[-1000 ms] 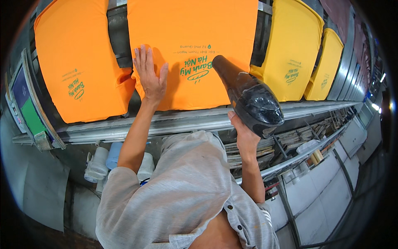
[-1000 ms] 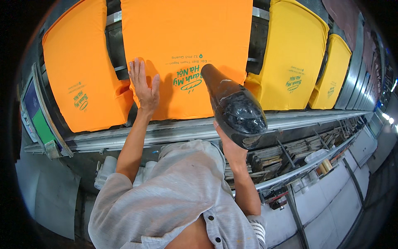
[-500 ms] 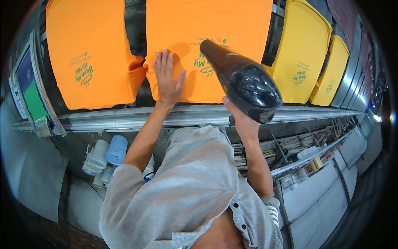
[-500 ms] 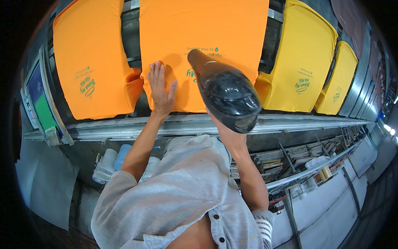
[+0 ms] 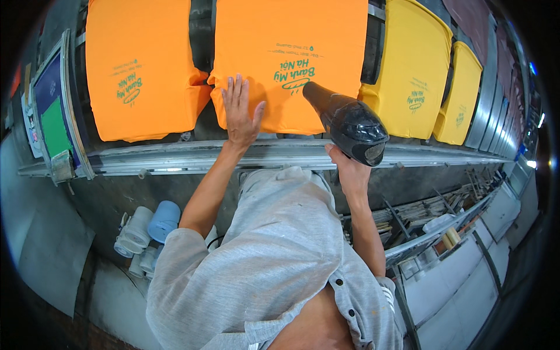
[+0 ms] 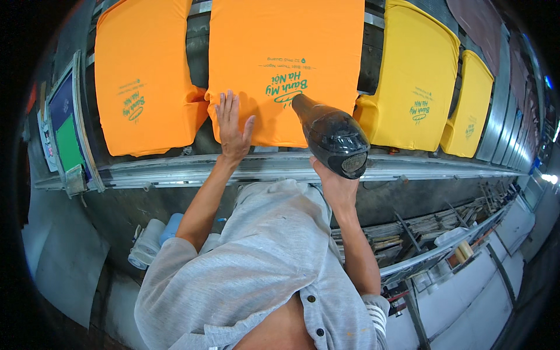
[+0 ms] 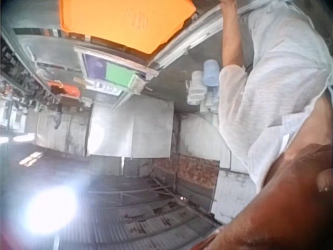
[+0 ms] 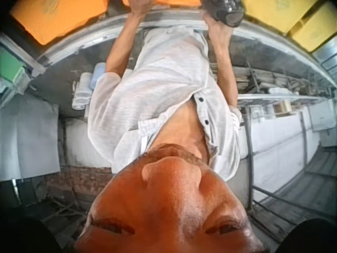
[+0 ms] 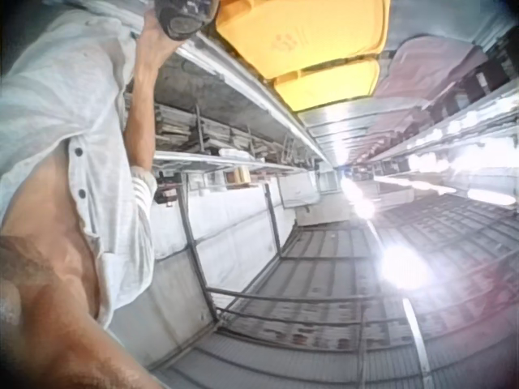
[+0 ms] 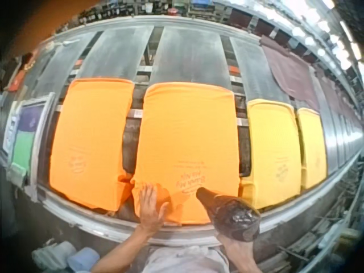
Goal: The person uses a squeegee to apply green ink onto a screen printing frame placed over a t-shirt. They then use a heat gun to dry the printed design on several yellow and orange t-shirts laid out on a metal rack.
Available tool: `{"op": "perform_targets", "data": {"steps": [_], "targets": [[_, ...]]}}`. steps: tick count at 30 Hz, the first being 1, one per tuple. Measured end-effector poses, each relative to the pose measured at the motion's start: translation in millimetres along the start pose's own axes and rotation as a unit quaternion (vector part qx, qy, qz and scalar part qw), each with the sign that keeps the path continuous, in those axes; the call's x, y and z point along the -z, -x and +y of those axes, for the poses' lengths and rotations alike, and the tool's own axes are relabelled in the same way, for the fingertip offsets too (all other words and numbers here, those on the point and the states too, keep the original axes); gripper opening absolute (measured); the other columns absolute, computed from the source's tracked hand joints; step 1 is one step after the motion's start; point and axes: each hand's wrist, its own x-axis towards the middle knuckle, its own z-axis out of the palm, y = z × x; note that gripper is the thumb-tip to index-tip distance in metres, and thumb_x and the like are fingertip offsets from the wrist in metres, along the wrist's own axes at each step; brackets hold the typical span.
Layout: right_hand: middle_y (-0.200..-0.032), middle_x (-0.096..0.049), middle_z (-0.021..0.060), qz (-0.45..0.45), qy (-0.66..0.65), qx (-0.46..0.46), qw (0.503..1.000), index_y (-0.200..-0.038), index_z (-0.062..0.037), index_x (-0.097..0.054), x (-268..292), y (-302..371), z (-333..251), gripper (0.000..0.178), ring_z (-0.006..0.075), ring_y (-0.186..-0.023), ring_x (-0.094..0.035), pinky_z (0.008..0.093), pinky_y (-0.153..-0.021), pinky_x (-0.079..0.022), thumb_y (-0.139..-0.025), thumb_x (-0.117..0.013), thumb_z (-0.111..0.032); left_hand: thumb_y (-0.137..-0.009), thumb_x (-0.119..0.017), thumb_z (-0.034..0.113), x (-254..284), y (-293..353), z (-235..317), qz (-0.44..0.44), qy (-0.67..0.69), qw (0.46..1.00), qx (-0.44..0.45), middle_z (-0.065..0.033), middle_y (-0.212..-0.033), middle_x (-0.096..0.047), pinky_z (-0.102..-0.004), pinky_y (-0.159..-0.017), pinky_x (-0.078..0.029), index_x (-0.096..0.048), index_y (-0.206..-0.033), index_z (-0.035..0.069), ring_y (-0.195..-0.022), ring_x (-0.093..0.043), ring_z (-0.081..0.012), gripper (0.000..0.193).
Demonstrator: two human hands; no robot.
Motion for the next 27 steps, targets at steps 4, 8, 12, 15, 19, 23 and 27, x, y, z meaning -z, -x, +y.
{"op": "perform_targets", "data": {"steps": [4,8,12,15,19,23,27], "targets": [[-0.106,-0.074,0.0100,-0.026,-0.007,0.030,0.999,-0.110,0.0015,-0.071,1.0,2.8,-7.5,0.033,0.0181,-0.096,-0.069,0.0341,-0.087,-0.053,-0.079,-0.081,-0.005,-0.099,-0.064,0.029,-2.1,0.5,1.8,-0.002,-0.016,1.000,-0.017,-0.0218,-0.164,-0.030,-0.0575,-0.124,-0.009,-0.039,-0.151,-0.004,-0.155,-0.019,-0.0412,0.067],[-0.100,-0.076,0.0111,0.014,-0.007,0.072,0.997,-0.105,0.0022,-0.072,-6.0,9.6,0.1,0.029,0.0181,-0.090,-0.072,0.0338,-0.082,-0.054,-0.078,-0.082,-0.006,-0.099,-0.063,0.032,-2.0,-2.0,2.9,-0.016,-0.046,0.999,-0.022,-0.0213,-0.164,-0.029,-0.0586,-0.124,-0.008,-0.040,-0.151,-0.004,-0.155,-0.018,-0.0409,0.067],[-0.103,-0.074,0.0082,-0.006,0.006,0.082,0.997,-0.107,0.0016,-0.072,-4.7,12.9,4.9,0.029,0.0170,-0.093,-0.068,0.0314,-0.084,-0.053,-0.080,-0.080,-0.002,-0.099,-0.062,0.035,-8.6,-9.3,6.3,-0.042,-0.091,0.994,-0.038,-0.0214,-0.165,-0.028,-0.0593,-0.124,-0.007,-0.040,-0.151,-0.005,-0.155,-0.017,-0.0407,0.068],[-0.104,-0.073,0.0061,0.020,-0.028,0.078,0.996,-0.109,0.0013,-0.071,-10.3,11.9,12.1,0.029,0.0159,-0.093,-0.066,0.0303,-0.084,-0.052,-0.081,-0.079,-0.001,-0.099,-0.062,0.036,-18.5,-17.7,5.6,-0.052,-0.097,0.992,-0.059,-0.0216,-0.165,-0.027,-0.0601,-0.123,-0.007,-0.039,-0.152,-0.005,-0.155,-0.017,-0.0407,0.070],[-0.094,-0.077,0.0107,0.030,-0.040,0.035,0.998,-0.102,0.0007,-0.074,-6.6,2.4,18.7,0.026,0.0200,-0.083,-0.073,0.0342,-0.077,-0.055,-0.078,-0.081,-0.006,-0.099,-0.062,0.037,-23.5,-29.6,0.5,-0.050,-0.092,0.992,-0.075,-0.0217,-0.165,-0.026,-0.0614,-0.123,-0.006,-0.037,-0.153,-0.004,-0.155,-0.015,-0.0406,0.072],[-0.090,-0.077,0.0118,0.070,-0.063,0.117,0.989,-0.101,0.0005,-0.075,-7.8,-7.6,18.0,0.023,0.0192,-0.082,-0.072,0.0334,-0.075,-0.054,-0.079,-0.080,-0.007,-0.100,-0.059,0.041,-17.3,-38.1,-5.2,-0.041,-0.110,0.991,-0.065,-0.0219,-0.166,-0.025,-0.0614,-0.123,-0.006,-0.035,-0.154,-0.004,-0.156,-0.013,-0.0404,0.074],[-0.083,-0.076,0.0104,0.063,-0.027,0.046,0.997,-0.096,0.0014,-0.075,-3.4,-14.1,13.1,0.020,0.0186,-0.078,-0.072,0.0331,-0.072,-0.054,-0.078,-0.079,-0.006,-0.102,-0.057,0.044,-14.5,-35.5,-14.9,-0.041,-0.125,0.990,-0.057,-0.0222,-0.166,-0.024,-0.0608,-0.123,-0.007,-0.035,-0.154,-0.005,-0.156,-0.013,-0.0403,0.075]]}}
